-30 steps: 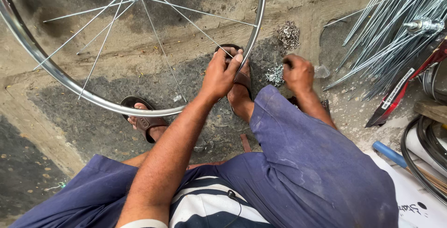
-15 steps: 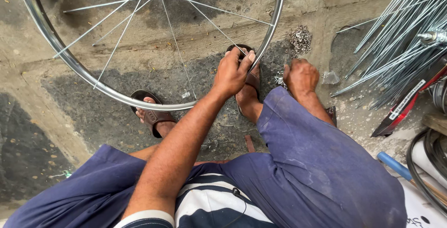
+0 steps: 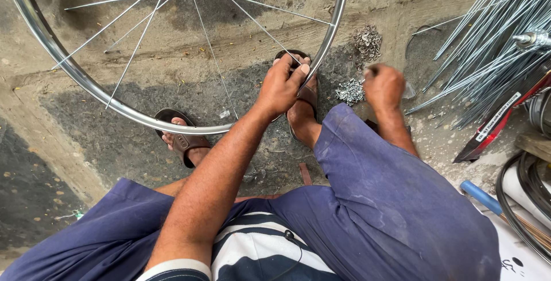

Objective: The person sits on the floor and assembles a bicycle wheel by inserting spokes into the hub and rim, then securing them with nuts. The person handles the rim, hub, spokes, and nuts, working methodically to complete the wheel assembly.

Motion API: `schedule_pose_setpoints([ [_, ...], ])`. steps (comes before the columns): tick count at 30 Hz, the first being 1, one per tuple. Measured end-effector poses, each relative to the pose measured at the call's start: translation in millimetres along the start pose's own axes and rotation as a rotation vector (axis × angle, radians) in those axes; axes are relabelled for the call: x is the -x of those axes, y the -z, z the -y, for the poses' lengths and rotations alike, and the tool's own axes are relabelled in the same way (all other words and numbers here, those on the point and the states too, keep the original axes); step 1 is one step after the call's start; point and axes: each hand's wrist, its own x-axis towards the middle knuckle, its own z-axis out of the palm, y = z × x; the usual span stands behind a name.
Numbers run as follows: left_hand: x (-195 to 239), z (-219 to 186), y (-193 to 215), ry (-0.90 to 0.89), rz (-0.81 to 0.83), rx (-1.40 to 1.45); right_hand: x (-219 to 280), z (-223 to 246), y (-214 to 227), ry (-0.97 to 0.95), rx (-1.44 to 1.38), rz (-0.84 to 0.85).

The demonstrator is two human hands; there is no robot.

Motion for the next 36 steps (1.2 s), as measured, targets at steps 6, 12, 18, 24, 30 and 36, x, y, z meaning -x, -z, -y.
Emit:
schedule_pose_setpoints([
  [6,1,-11,-5,0.128,-0.072,-0.214,2,6,14,-0.019,0.027,0.118],
  [12,3,-16,1,0.098,-0.049,-0.044,11,33,-11,0.005,0.374,0.193],
  [18,2,-15,-2,0.116,-0.056,-0.036,9,31,-36,0.038,0.382,0.175],
  [24,4,-15,0,0.15,-0.04,-0.01,6,25,-51,-0.048,0.421,0.25],
  [30,4,-11,-1,0.128,-0.044,0.019,4,41,-23,0.04,0.347,0.248],
  [36,5,-16,2,0.12,-0.044,0.007,-10,69,30,-0.366,-0.995,0.352],
])
